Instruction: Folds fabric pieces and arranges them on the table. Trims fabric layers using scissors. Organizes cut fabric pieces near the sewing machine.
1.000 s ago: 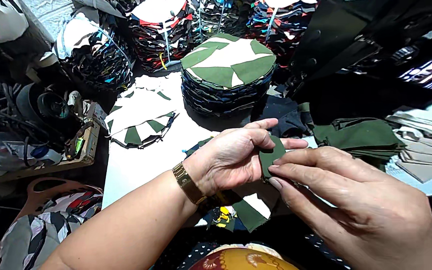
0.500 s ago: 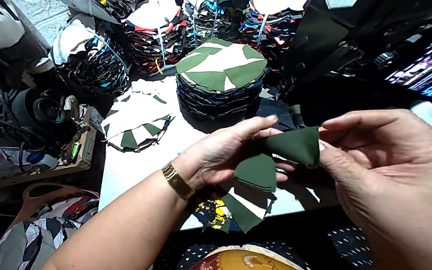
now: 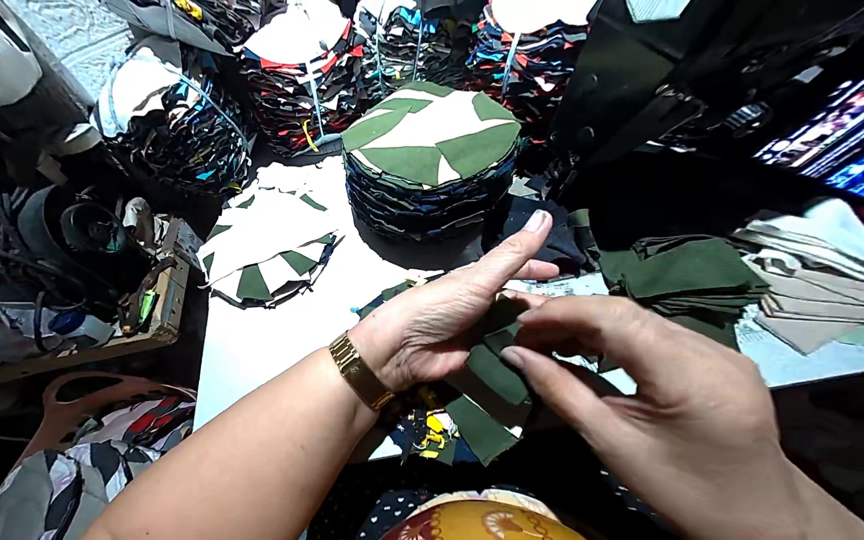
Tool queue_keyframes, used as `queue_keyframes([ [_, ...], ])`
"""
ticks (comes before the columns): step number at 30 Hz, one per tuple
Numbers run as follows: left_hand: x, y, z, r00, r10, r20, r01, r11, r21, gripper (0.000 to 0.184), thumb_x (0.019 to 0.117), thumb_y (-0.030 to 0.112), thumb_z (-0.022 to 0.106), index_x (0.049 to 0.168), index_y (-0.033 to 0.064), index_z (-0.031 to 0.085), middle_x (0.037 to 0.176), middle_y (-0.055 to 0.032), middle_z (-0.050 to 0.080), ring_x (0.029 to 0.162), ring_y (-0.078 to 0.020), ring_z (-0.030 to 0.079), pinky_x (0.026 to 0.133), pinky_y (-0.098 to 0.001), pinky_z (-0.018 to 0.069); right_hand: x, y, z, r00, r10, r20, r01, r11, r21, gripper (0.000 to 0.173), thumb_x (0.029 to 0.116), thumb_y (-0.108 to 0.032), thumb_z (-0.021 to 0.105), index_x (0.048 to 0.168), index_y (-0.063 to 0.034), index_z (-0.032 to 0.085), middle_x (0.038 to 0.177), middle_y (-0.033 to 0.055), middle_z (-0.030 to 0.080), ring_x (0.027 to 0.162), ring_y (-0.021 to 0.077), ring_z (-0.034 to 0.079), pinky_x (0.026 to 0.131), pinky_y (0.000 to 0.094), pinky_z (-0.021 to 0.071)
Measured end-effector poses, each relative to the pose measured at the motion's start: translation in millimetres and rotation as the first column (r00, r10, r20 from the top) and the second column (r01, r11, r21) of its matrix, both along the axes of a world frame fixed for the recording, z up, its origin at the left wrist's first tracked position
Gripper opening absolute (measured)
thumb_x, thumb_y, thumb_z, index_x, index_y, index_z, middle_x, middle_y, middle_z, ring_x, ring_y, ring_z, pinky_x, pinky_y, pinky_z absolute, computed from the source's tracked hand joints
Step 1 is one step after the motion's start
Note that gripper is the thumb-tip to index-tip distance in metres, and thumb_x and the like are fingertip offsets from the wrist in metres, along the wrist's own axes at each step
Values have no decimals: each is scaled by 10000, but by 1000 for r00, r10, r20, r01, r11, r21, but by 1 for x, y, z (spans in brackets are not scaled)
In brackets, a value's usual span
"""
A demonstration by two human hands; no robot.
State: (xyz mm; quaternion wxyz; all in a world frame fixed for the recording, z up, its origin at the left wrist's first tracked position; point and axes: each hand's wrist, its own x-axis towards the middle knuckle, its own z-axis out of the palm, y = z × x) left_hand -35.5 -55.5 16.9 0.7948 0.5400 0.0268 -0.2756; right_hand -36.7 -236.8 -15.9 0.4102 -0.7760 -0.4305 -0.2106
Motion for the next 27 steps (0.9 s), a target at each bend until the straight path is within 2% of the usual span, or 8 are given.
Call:
queue_keyframes([
  [4, -1, 3, -2, 991, -56, 123, 59, 998, -26, 398, 1105, 350, 414, 1397, 97, 511, 1066, -40, 687, 937, -106, 683, 824, -296, 587, 7, -9, 7, 968, 29, -248, 8, 989, 150, 246, 898, -139, 725, 1130, -108, 650, 984, -49, 703, 821, 51, 692, 731, 229, 625],
  [6, -1, 3, 0, 992, -79, 101, 85, 994, -62, 483, 1035, 59, 552, 1492, 70, 398, 1156, -135, 655, 920, -186, 698, 821, -350, 610, 11, -14, 9, 957, 8, -290, 47, 982, 185, 259, 880, -136, 741, 1122, -129, 651, 971, -62, 701, 821, 51, 688, 720, 219, 618],
  [8, 1, 5, 0, 985, -143, 93, 151, 984, -90, 576, 990, -96, 527, 1513, 66, 348, 1214, -182, 608, 915, -240, 713, 807, -386, 633, 15, -19, 11, 948, -27, -316, 96, 974, 206, 248, 876, -119, 738, 1109, -117, 655, 962, -53, 702, 811, 47, 685, 715, 202, 610],
  [10, 2, 9, 1, 982, -151, 112, 155, 988, -28, 417, 1012, -82, 500, 1411, 33, 455, 1099, -148, 660, 806, -172, 711, 697, -295, 624, 21, -26, 10, 940, -23, -340, 110, 965, 240, 266, 864, -111, 743, 1117, -128, 662, 976, -66, 694, 837, 38, 681, 755, 189, 603],
  [12, 4, 14, 2, 976, -135, 173, 124, 990, 71, 127, 1041, 1, 519, 1150, 9, 583, 839, -65, 658, 605, -48, 600, 523, -163, 511, 28, -33, 7, 930, 27, -366, 90, 950, 298, 297, 855, -89, 747, 1141, -124, 675, 1000, -57, 696, 865, 54, 682, 786, 200, 601],
  [15, 10, 27, 4, 928, -198, 317, 134, 968, 214, 166, 1054, 75, 542, 912, 27, 613, 655, -6, 557, 497, -16, 473, 447, -135, 396, 27, -37, 3, 905, 66, -421, 93, 934, 346, 314, 843, -60, 752, 1144, -120, 688, 1023, -39, 697, 887, 71, 681, 797, 208, 599],
  [22, 14, 46, 7, 720, -547, 426, 171, 736, 655, 249, 1012, 116, 640, 774, 45, 623, 609, 11, 541, 521, -33, 504, 473, -174, 408, -10, -24, -13, 864, -34, -503, 170, 959, 228, 230, 870, -109, 722, 1088, -166, 674, 953, -83, 688, 772, 24, 667, 670, 174, 592],
  [27, 14, 46, 8, 679, -643, 354, 98, 558, 824, 290, 975, 186, 710, 721, 73, 628, 588, 32, 522, 522, -18, 479, 476, -179, 365, -15, -17, -30, 925, -124, -360, 164, 983, 84, 164, 913, -146, 670, 1071, -104, 666, 908, -55, 674, 722, -1, 645, 634, 164, 578],
])
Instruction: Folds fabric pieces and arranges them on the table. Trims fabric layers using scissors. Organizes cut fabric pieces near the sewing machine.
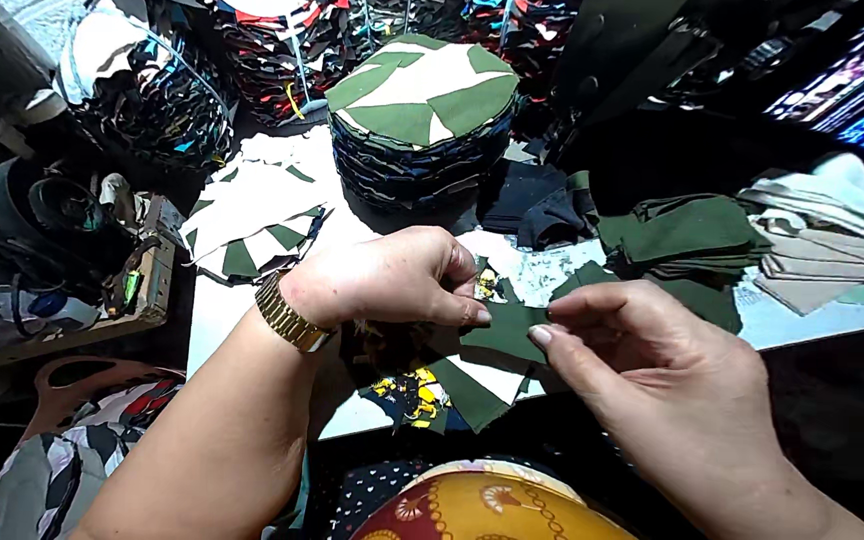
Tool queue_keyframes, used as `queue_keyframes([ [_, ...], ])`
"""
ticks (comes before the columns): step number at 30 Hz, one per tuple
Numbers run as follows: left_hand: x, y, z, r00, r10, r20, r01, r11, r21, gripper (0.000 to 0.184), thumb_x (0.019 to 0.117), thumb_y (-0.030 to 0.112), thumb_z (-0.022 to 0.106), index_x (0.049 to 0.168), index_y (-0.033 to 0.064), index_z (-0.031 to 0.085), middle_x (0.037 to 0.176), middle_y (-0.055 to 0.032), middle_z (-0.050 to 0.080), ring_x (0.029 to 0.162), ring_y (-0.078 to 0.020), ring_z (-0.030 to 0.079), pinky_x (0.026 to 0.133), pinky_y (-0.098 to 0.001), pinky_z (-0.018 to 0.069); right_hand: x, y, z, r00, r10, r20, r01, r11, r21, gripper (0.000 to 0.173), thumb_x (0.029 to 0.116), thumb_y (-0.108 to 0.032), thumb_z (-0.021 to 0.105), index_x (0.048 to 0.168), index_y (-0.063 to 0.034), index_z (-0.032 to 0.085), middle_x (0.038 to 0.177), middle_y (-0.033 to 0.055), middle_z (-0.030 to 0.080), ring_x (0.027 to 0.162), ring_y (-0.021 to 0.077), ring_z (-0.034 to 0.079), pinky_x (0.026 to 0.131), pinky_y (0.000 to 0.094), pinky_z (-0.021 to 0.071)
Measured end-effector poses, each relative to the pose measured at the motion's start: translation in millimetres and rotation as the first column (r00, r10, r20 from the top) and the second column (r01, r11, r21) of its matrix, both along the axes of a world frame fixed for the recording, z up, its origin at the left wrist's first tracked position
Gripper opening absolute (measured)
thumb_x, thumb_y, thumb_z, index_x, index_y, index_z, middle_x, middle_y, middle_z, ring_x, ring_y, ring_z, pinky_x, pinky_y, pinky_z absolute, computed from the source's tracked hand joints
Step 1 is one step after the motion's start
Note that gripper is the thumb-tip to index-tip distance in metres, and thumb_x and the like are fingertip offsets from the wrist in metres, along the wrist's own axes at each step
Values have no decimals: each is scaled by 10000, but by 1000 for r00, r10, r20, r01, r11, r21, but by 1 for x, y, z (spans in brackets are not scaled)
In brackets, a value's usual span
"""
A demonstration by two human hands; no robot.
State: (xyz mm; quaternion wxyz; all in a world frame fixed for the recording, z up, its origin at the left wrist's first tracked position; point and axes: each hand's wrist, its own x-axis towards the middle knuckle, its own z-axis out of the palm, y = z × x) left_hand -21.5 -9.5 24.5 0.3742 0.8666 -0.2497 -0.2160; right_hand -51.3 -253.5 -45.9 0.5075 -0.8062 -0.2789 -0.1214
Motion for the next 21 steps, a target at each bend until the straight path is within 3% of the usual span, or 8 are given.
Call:
queue_keyframes([
  [5, -2, -6, -3, 996, 19, 87, -36, 977, 208, 271, 939, 257, 759, 754, 88, 656, 646, 32, 551, 579, -36, 495, 529, -215, 386, 2, 3, -5, 981, -4, 196, 56, 964, -259, 153, 942, -196, 620, 1014, -87, 701, 860, -16, 652, 699, 32, 614, 596, 195, 533],
  [8, -3, -9, 0, 993, 15, 117, -51, 951, 305, 258, 931, 298, 768, 783, 106, 679, 676, 38, 583, 609, -38, 526, 555, -230, 420, 9, -3, 2, 977, 8, 215, 53, 959, -277, 154, 948, -202, 627, 977, -83, 719, 875, -6, 633, 730, 42, 603, 616, 193, 522],
  [11, -3, -9, 2, 993, 5, 122, -42, 952, 303, 267, 936, 310, 762, 786, 107, 676, 677, 38, 584, 609, -34, 529, 552, -222, 422, 16, -11, 13, 973, -6, 229, 58, 974, -220, 141, 940, -163, 629, 954, -80, 742, 900, -2, 646, 802, 24, 614, 686, 164, 525],
  [14, -4, -7, -1, 990, 6, 140, -46, 956, 289, 264, 934, 303, 765, 778, 108, 677, 665, 33, 591, 597, -51, 543, 547, -245, 439, 12, -7, 16, 969, 69, 238, -22, 981, -193, 144, 944, -134, 639, 974, -72, 766, 942, 21, 652, 829, 54, 634, 708, 199, 559],
  [18, -5, -7, -5, 984, 12, 179, -65, 955, 288, 231, 921, 283, 777, 756, 148, 686, 631, 62, 594, 555, -48, 548, 511, -243, 453, 9, 2, -2, 945, 217, 244, -121, 926, -357, 153, 974, -132, 621, 1007, -100, 766, 970, 32, 647, 898, 153, 634, 751, 289, 568],
  [21, -3, -7, -10, 983, 45, 175, -100, 943, 318, 217, 904, 308, 793, 759, 179, 697, 640, 78, 608, 574, -42, 570, 528, -241, 473, 12, -1, -3, 940, 289, 182, -185, 879, -438, 196, 1003, -153, 591, 1072, -97, 766, 997, 31, 647, 945, 163, 624, 784, 271, 555],
])
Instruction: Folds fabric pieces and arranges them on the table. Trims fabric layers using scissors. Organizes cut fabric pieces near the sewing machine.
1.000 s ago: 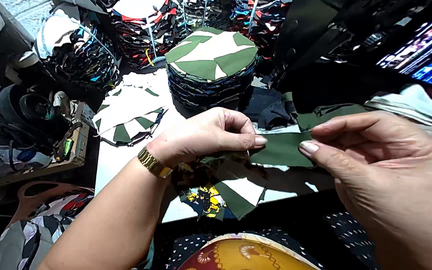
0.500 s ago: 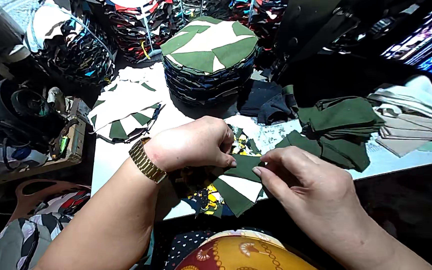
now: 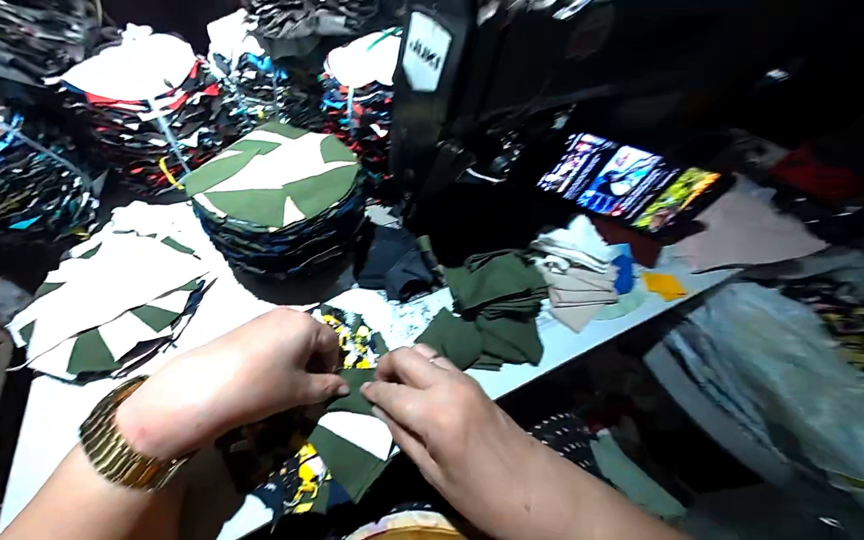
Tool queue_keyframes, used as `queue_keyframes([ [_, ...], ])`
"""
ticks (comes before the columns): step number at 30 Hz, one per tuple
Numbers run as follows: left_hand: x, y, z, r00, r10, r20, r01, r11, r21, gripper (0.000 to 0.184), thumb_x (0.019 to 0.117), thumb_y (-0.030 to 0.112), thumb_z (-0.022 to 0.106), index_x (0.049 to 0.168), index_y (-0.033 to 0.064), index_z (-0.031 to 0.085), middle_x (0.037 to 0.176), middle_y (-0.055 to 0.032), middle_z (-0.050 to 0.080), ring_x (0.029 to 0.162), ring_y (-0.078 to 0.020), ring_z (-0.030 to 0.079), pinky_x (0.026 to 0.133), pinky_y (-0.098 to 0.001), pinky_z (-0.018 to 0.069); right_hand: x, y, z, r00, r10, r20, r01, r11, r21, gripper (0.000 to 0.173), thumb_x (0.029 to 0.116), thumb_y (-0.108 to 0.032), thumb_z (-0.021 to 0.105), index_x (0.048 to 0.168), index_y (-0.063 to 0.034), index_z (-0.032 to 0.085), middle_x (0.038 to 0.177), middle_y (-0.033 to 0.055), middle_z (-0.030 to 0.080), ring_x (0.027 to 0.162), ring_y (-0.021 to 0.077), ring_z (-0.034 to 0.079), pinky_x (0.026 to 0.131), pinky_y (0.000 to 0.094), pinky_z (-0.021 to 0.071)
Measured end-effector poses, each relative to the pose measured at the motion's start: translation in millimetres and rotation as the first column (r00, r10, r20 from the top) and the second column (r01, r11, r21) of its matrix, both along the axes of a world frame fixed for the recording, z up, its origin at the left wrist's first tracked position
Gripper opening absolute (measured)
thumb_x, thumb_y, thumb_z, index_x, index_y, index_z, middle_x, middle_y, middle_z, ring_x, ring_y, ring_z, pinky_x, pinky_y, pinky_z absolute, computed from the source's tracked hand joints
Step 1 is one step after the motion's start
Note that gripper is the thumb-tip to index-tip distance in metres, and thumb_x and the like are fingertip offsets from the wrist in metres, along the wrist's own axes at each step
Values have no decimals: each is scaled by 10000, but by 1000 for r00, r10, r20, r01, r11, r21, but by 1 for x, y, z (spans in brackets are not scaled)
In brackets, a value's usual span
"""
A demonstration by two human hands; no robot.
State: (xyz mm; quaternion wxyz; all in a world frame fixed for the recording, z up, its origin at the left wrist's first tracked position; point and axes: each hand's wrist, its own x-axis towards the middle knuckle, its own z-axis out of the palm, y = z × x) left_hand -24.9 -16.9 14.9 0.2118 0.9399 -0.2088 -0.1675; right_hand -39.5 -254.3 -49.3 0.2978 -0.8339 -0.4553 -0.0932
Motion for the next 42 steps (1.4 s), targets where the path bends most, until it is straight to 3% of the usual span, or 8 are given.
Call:
queue_keyframes([
  [7, 1, 6, -4, 994, 83, 70, -83, 997, -2, 183, 868, 348, 816, 797, 234, 691, 666, 117, 622, 607, -17, 595, 552, -243, 502, 31, -63, 49, 992, -91, -83, 103, 983, 153, 211, 1004, -172, 595, 1108, -116, 770, 1049, -32, 699, 901, 31, 664, 776, 213, 588],
  [11, 1, 5, -7, 977, 154, 150, -120, 969, -216, 154, 839, 329, 812, 827, 242, 686, 674, 121, 633, 598, -2, 600, 522, -201, 499, 85, -126, 59, 861, -504, 70, 491, 859, 145, 173, 966, -58, 632, 1082, -9, 751, 1096, 137, 709, 964, 217, 700, 866, 418, 594],
  [16, 4, 1, -8, 985, 172, 4, -145, 845, -515, 166, 826, 365, 800, 900, 230, 739, 686, 65, 647, 593, -59, 602, 502, -202, 487, 129, -172, 30, 791, -608, -70, 610, 792, 14, 154, 886, -9, 771, 1035, 14, 740, 1108, 175, 691, 929, 284, 691, 830, 515, 584],
  [22, 2, -3, -5, 982, 166, -95, -189, 777, -601, 176, 843, 319, 794, 968, 201, 755, 686, 34, 637, 584, -68, 585, 498, -187, 470, 129, -179, 23, 770, -627, -114, 637, 762, 112, 120, 979, -33, 645, 993, 0, 759, 1078, 157, 719, 988, 245, 679, 870, 492, 538],
  [27, -2, -5, -1, 975, 205, -81, -208, 738, -642, 188, 859, 304, 774, 1009, 194, 745, 699, 22, 623, 540, -72, 551, 451, -181, 443, 119, -171, 38, 726, -676, -128, 684, 690, 239, 176, 1002, -140, 625, 1040, 16, 697, 915, 125, 673, 760, 127, 616, 719, 345, 534],
  [31, -5, -8, 3, 972, 215, -95, -217, 668, -712, 246, 853, 231, 783, 1088, 168, 743, 829, 13, 697, 632, -88, 609, 515, -188, 498, 82, -137, 71, 828, -537, -160, 557, 759, 336, 147, 974, -159, 636, 1080, -72, 688, 921, -18, 678, 768, 9, 639, 715, 188, 556],
  [37, -15, -20, 12, 962, 113, -247, -265, 591, -762, 474, 901, 237, 738, 1351, 124, 641, 1207, -4, 722, 960, -70, 683, 711, -209, 563, 36, -72, 76, 974, -5, -228, 105, 898, 428, 125, 992, -188, 623, 1087, -173, 704, 982, -53, 690, 771, 78, 680, 657, 235, 620],
  [42, -14, -23, 6, 965, -28, -262, -204, 547, -812, 207, 925, 26, 703, 1130, 2, 707, 892, -48, 702, 708, -59, 625, 590, -179, 515, 17, -31, 61, 954, 45, -297, 95, 893, 440, 112, 986, -179, 642, 1074, -177, 712, 969, -57, 704, 754, 72, 683, 642, 215, 617],
])
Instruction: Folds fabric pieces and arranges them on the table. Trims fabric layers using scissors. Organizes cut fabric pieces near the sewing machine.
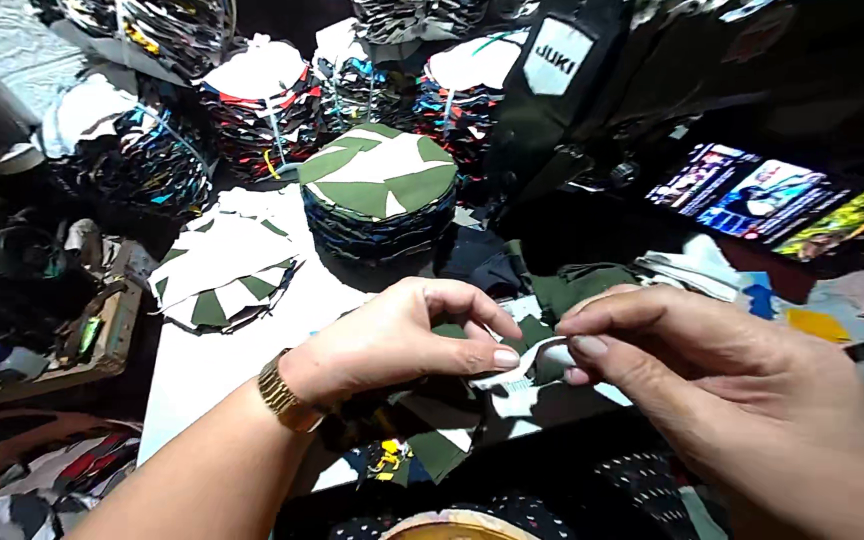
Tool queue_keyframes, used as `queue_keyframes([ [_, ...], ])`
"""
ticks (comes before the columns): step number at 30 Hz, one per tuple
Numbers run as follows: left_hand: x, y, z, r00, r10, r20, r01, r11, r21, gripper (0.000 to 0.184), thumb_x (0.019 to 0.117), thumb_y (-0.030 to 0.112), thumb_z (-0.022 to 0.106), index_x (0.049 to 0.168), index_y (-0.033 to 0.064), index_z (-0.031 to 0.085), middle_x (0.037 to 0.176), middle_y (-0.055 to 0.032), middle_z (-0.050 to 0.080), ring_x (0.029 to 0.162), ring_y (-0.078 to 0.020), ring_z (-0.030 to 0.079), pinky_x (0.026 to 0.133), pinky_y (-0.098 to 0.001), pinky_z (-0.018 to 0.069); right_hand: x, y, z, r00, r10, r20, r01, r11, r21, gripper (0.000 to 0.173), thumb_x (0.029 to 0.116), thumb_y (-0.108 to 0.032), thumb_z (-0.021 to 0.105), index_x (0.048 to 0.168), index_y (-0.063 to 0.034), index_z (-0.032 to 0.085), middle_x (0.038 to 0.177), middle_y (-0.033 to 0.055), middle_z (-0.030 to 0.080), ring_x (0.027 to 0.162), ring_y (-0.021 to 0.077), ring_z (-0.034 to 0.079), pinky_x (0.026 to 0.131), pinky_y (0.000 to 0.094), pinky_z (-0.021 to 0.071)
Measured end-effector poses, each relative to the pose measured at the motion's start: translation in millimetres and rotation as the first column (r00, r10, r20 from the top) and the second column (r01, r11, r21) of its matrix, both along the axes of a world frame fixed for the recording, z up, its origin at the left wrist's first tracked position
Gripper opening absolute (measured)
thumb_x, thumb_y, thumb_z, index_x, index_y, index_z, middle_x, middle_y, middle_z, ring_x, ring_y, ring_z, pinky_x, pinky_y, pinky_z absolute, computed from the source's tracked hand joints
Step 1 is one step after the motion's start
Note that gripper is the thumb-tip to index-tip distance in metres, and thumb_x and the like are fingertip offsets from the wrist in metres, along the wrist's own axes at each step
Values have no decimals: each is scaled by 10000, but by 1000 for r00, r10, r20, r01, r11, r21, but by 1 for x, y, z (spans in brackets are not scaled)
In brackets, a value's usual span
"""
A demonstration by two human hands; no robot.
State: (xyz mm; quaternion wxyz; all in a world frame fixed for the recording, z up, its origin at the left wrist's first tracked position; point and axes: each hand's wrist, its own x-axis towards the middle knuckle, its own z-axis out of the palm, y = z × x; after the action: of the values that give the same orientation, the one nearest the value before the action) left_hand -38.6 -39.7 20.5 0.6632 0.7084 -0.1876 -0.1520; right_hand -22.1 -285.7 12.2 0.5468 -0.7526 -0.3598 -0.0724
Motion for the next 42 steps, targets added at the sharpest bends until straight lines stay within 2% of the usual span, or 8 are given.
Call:
queue_keyframes([
  [3, 5, 3, -2, 998, 0, 65, -1, 1000, 14, 102, 992, 79, 644, 971, 16, 721, 881, -43, 708, 790, -63, 649, 701, -206, 542, -3, 4, -2, 999, -9, -49, 10, 1000, 26, 171, 942, -179, 707, 1112, -174, 717, 979, -54, 714, 801, 74, 691, 699, 216, 617],
  [11, 4, 0, -1, 976, -77, 204, 55, 992, 110, 83, 913, 84, 757, 966, 26, 732, 890, -22, 699, 855, -62, 648, 760, -219, 546, -7, 9, -6, 996, -89, 31, 88, 996, 28, 252, 910, -188, 751, 1156, -153, 708, 971, -50, 729, 836, 83, 707, 752, 222, 623],
  [16, 6, 1, -5, 967, -95, 235, 66, 989, 129, 71, 964, 64, 688, 952, 17, 739, 893, -17, 703, 854, -42, 649, 767, -201, 544, -8, 10, -11, 985, -123, 121, 122, 992, 15, 200, 946, -182, 710, 1133, -114, 724, 997, -35, 734, 864, 92, 716, 773, 236, 631],
  [24, 5, 2, 0, 979, -116, 165, 106, 992, 69, 110, 962, 83, 698, 1017, 1, 746, 1001, -45, 721, 893, -44, 662, 775, -200, 559, -7, 14, -14, 961, -181, 207, 188, 982, -13, 92, 1002, -204, 632, 1049, -132, 665, 904, -93, 673, 772, -4, 658, 687, 164, 588],
  [29, 7, 4, -2, 958, -101, 267, 77, 992, 99, 165, 899, 120, 769, 1020, 9, 747, 1125, -73, 710, 1097, -106, 648, 920, -265, 552, -6, 18, -15, 965, -193, 176, 209, 974, -81, 92, 1021, -233, 587, 1024, -152, 631, 803, -110, 615, 639, -33, 592, 549, 130, 527],
  [32, 10, 5, -7, 940, -74, 334, 45, 995, 94, 77, 903, 71, 763, 886, 8, 723, 1062, -83, 709, 1048, -119, 659, 891, -268, 560, -3, 18, -15, 962, -184, 200, 209, 971, -113, 129, 1029, -263, 573, 970, -161, 625, 791, -113, 603, 665, -50, 583, 573, 115, 502],
  [36, 13, 11, -6, 920, -80, 384, 21, 988, 155, 175, 987, 115, 658, 883, 6, 749, 1000, -52, 722, 968, -59, 661, 841, -224, 550, 4, 19, -14, 981, -128, 143, 133, 991, -26, 96, 1009, -207, 599, 991, -138, 664, 1064, -44, 661, 928, 34, 640, 794, 185, 556],
  [42, 15, 14, -8, 909, -65, 411, -36, 972, 233, 193, 994, 126, 654, 848, 32, 738, 799, 2, 673, 739, -11, 613, 654, -180, 501, 0, 23, -12, 997, -69, -23, 70, 997, 27, 226, 934, -151, 701, 1153, -146, 646, 949, -80, 691, 796, 19, 671, 709, 153, 587],
])
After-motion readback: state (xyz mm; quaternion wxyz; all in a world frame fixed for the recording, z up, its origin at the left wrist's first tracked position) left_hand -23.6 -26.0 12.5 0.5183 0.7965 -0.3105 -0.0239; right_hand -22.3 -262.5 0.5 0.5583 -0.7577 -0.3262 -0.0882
